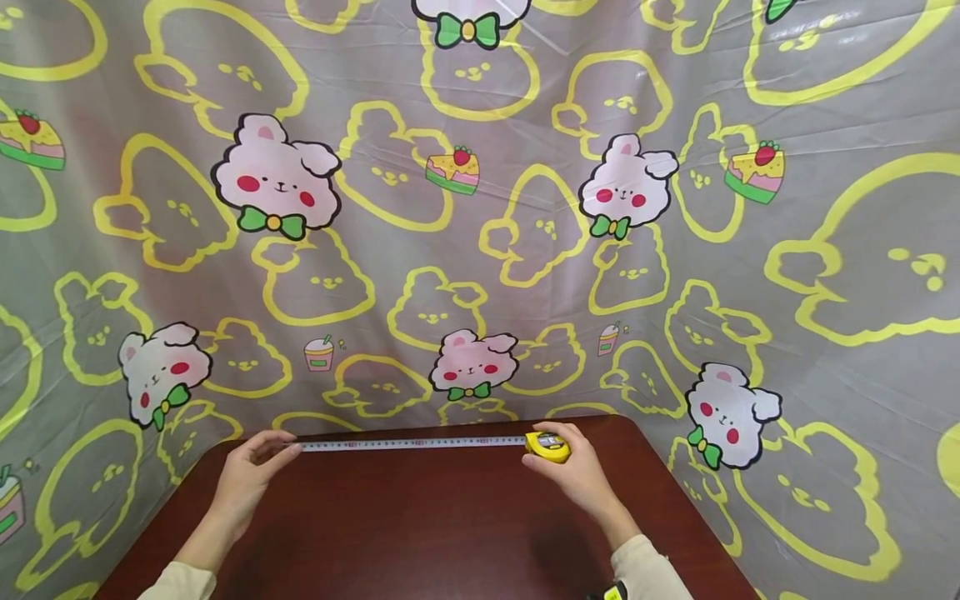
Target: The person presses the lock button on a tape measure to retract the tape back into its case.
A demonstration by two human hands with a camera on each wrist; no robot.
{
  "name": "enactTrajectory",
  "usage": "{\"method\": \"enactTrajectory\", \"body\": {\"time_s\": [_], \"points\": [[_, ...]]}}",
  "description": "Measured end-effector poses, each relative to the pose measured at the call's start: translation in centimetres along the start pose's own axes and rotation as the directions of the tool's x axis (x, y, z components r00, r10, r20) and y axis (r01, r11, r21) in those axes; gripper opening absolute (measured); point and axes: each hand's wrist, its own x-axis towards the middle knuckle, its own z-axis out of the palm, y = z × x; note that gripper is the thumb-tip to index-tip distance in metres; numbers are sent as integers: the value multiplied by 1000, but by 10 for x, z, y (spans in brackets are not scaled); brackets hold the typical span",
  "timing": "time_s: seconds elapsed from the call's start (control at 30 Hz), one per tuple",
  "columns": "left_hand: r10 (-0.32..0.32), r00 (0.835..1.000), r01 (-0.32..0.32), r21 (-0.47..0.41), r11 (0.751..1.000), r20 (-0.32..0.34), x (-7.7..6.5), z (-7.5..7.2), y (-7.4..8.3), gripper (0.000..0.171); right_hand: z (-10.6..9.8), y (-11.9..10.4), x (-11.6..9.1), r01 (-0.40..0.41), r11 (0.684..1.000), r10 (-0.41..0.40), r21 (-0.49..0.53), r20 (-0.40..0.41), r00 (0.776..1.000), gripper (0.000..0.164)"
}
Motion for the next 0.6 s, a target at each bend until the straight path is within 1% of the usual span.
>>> {"method": "enactTrajectory", "body": {"time_s": [0.17,0.37,0.6], "points": [[-8,1000,8,-20,1000,3,-2,5,3,28,6,-1,-1,-24,1000,24,1,-1,1000,47],[21,1000,-21,-40,999,2,-3,12,6,25,11,-2,0,-26,1000,26,2,-7,1000,47],[41,999,-40,-33,999,29,-4,19,5,24,18,-2,-1,-9,1000,9,0,-5,1000,46]]}}
